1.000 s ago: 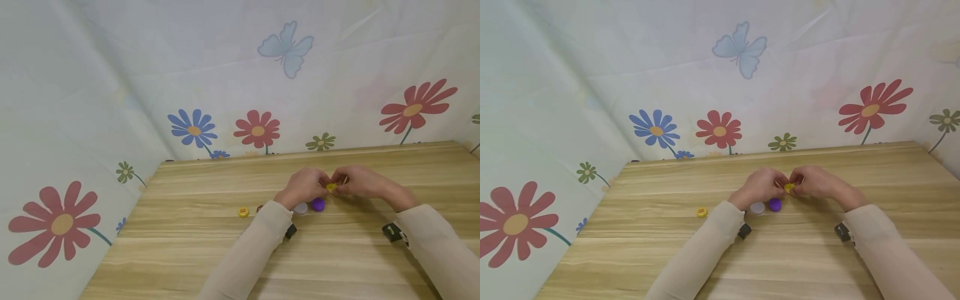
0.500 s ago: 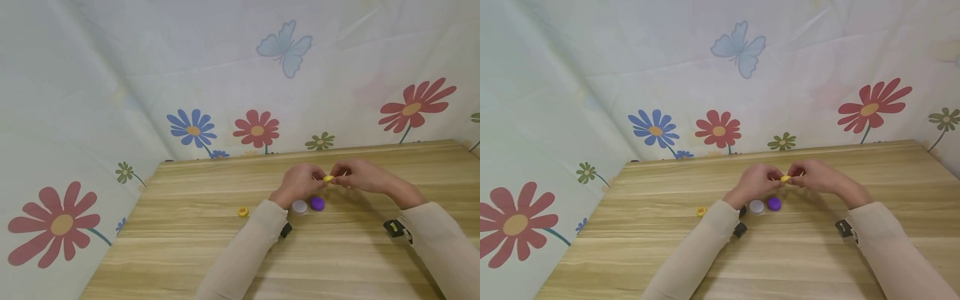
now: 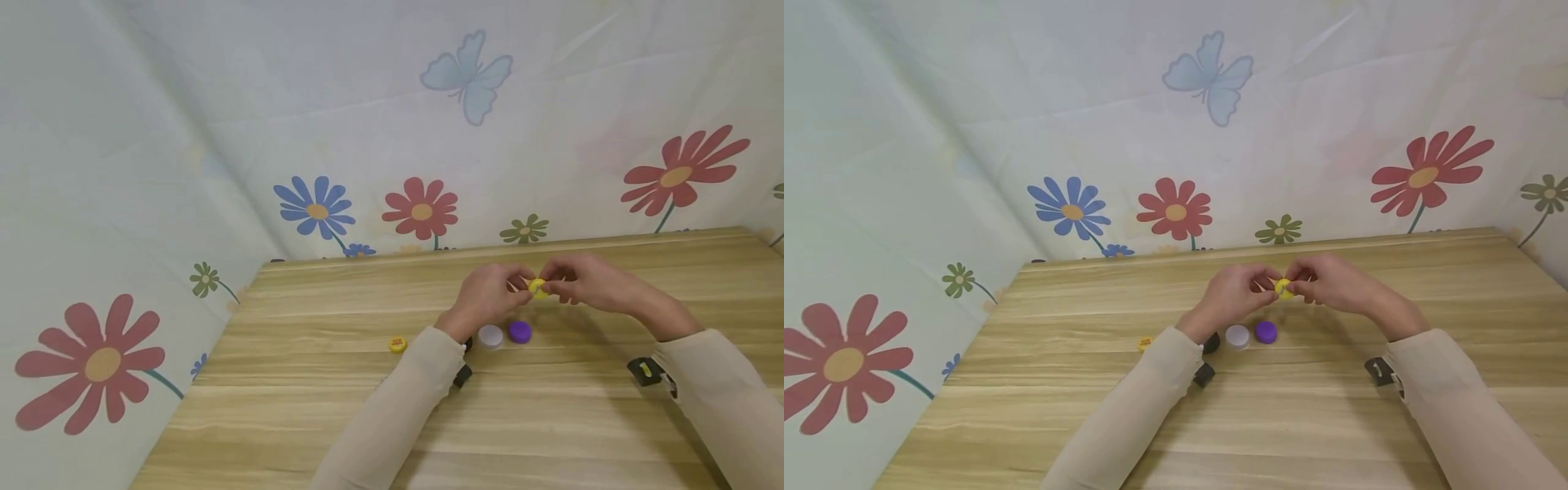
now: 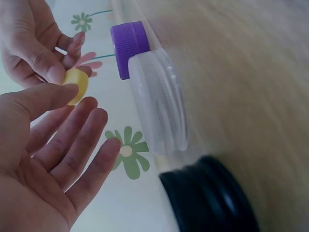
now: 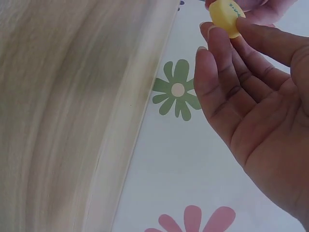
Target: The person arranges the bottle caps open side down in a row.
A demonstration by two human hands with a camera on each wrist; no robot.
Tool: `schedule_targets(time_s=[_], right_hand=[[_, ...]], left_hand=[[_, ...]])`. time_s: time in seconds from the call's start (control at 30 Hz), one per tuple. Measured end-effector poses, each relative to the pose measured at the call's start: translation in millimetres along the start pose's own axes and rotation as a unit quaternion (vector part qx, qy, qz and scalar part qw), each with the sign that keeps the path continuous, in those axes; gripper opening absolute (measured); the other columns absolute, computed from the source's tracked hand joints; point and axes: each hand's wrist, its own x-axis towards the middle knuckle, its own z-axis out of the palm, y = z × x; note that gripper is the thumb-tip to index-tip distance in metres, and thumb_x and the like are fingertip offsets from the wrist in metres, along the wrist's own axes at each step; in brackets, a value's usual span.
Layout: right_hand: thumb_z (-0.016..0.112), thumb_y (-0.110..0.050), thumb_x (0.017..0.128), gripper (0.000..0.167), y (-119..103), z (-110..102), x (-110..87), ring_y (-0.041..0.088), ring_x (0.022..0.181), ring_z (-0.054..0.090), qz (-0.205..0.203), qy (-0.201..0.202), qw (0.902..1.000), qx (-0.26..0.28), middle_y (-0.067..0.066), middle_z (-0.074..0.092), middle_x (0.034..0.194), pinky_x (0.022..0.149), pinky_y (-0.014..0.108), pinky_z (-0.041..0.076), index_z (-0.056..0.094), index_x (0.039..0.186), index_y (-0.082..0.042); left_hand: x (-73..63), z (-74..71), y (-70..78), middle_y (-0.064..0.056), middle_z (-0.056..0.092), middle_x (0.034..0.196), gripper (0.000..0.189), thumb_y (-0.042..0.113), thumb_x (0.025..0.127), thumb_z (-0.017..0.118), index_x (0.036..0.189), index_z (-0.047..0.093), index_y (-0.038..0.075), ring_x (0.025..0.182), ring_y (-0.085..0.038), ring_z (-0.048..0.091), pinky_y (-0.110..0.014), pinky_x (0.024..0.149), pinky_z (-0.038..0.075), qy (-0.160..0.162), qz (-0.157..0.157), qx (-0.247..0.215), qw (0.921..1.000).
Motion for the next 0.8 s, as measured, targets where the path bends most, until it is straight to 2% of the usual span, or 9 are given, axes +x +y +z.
schedule_targets(time_s=[0.2,0.43,0.63,0.8], right_hand=[[0.065,-0.004,0.105,0.015,0.4,-0.3,-0.3,0.024,0.076,0.067,0.003,0.003,1.0,0.006,0.007,0.073,0.094,0.064,0.033,0.058,0.065,0.116,0.006],[0.065,-0.004,0.105,0.018,-2.9,-0.3,-0.1,0.025,0.075,0.068,0.005,0.007,0.9999,0.013,0.009,0.075,0.096,0.064,0.034,0.059,0.064,0.118,0.007],[0.076,-0.006,0.098,0.022,-6.2,0.7,0.4,0.02,0.078,0.067,-0.003,-0.002,0.9999,0.01,0.004,0.073,0.096,0.065,0.032,0.058,0.067,0.116,0.003],[0.084,-0.005,0.091,0.025,-8.9,1.2,-0.2,0.017,0.088,0.068,-0.035,0.008,0.9991,-0.02,0.0,0.072,0.097,0.072,0.029,0.058,0.069,0.11,0.0]], left_hand=[[-2.9,-0.7,1.2,0.009,0.078,0.103,0.032,0.021,0.098,0.08,0.129,0.074,0.02,0.084,0.003,0.067,-0.012,0.073,0.045,0.013,0.012,0.02,0.9997],[-4.1,-2.2,2.4,0.006,0.079,0.104,0.032,0.024,0.096,0.083,0.126,0.075,0.019,0.082,0.004,0.067,-0.011,0.071,0.043,0.029,0.031,0.04,0.9983],[-4.9,-4.8,1.7,0.009,0.078,0.101,0.026,0.027,0.094,0.085,0.117,0.077,0.019,0.081,0.006,0.064,-0.011,0.07,0.043,0.034,0.031,0.039,0.9982],[-5.4,-6.0,2.2,0.011,0.078,0.098,0.024,0.028,0.093,0.086,0.114,0.079,0.019,0.08,0.007,0.063,-0.012,0.07,0.044,0.028,0.027,0.018,0.9991]])
